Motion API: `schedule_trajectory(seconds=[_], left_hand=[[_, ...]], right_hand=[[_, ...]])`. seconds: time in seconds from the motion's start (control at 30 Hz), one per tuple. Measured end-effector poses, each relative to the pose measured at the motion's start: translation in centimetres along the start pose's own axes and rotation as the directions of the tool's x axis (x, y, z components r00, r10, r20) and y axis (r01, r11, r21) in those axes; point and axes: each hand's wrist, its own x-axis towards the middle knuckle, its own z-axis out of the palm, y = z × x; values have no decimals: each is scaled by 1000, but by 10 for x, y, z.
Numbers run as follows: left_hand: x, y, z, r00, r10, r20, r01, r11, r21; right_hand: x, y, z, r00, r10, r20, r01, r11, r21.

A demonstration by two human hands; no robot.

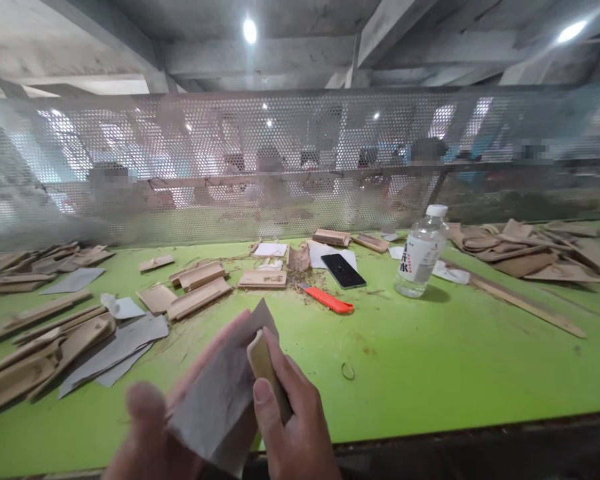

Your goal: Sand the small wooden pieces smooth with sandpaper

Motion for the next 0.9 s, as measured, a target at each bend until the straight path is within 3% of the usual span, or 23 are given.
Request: schedule_trajectory(seconds=[0.07, 0.13, 0.2, 0.27, 0.4, 0.53, 0.73, 0.9], left_hand=[[-1, 10, -8, 991, -128, 26, 130, 978, -162], [0, 19, -11, 972, -223, -68, 214, 969, -124], [2, 22, -12, 955, -243, -172, 245, 969, -12], [4, 18, -12, 960, -175, -218, 210, 966, 148], [5, -7, -7, 990, 28, -139, 42, 877, 479], [12, -34, 12, 958, 260, -120, -133, 776, 617], [26, -54, 29, 884, 416, -213, -179, 723, 667], [24, -80, 36, 851, 442, -282, -217, 787, 578]], right_hand=[[0, -1, 0, 999, -44, 14, 44, 997, -57], [2, -4, 1, 997, -73, 34, 76, 994, -77], [2, -5, 3, 997, -70, 24, 72, 996, -60], [1, -4, 5, 1000, -25, -6, 25, 999, -25], [-3, -1, 7, 988, 135, -70, -132, 990, 48], [-1, -12, 6, 989, 125, -77, -111, 979, 174], [0, -21, 3, 982, 173, -79, -151, 962, 227], [6, -16, -3, 991, 86, -100, -60, 970, 236]])
